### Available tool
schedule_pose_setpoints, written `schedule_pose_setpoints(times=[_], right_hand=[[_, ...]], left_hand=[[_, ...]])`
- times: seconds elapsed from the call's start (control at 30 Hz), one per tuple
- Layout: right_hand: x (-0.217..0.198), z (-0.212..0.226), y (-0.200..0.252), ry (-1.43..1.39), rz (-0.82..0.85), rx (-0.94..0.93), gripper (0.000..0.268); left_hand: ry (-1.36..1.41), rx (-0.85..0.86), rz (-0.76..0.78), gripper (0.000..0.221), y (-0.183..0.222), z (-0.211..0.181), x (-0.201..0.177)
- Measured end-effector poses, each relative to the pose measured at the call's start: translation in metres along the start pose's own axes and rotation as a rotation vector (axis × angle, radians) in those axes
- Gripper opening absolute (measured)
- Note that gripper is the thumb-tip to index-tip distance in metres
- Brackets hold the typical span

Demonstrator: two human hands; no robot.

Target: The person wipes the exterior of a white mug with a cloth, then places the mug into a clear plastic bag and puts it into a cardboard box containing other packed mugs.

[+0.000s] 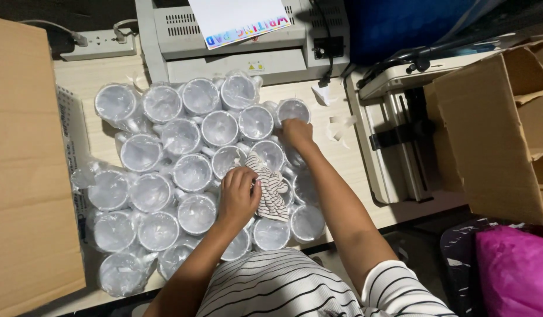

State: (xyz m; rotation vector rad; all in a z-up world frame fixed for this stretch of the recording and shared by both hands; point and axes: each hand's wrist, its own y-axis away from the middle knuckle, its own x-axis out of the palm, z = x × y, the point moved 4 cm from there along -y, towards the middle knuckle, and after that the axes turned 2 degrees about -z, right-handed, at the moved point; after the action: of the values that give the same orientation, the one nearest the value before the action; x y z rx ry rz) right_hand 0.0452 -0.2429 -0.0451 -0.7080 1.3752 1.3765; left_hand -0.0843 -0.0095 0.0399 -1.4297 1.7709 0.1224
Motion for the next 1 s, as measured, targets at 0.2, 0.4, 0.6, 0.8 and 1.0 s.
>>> schedule_pose_setpoints(times=[0.2,0.4,0.6,0.8,1.0], right_hand=[[0.025,-0.039,-0.015,-0.129,-0.199,-0.051,0.033],[-0.011,-0.038,0.008,-0.178,-0.32,-0.031,0.032],[-0.062,-0.021,0.042,-0.261,-0.477,-0.101,0.034],[-0.094,0.024,0.089,-0.249,-0.686,-0.336,0.036],[-0.083,0.068,0.112,-0.227,-0.642,-0.463,0.019]], left_hand=[[0.049,-0.036,-0.007,0.016,-0.004,0.005,-0.001],[0.134,-0.052,-0.049,0.014,-0.009,0.009,0.001],[0.18,-0.09,-0.056,0.019,-0.023,0.01,0.002],[0.352,-0.187,-0.108,0.057,-0.04,0.023,0.017],[0.982,-0.532,-0.043,0.114,-0.067,0.066,0.064]])
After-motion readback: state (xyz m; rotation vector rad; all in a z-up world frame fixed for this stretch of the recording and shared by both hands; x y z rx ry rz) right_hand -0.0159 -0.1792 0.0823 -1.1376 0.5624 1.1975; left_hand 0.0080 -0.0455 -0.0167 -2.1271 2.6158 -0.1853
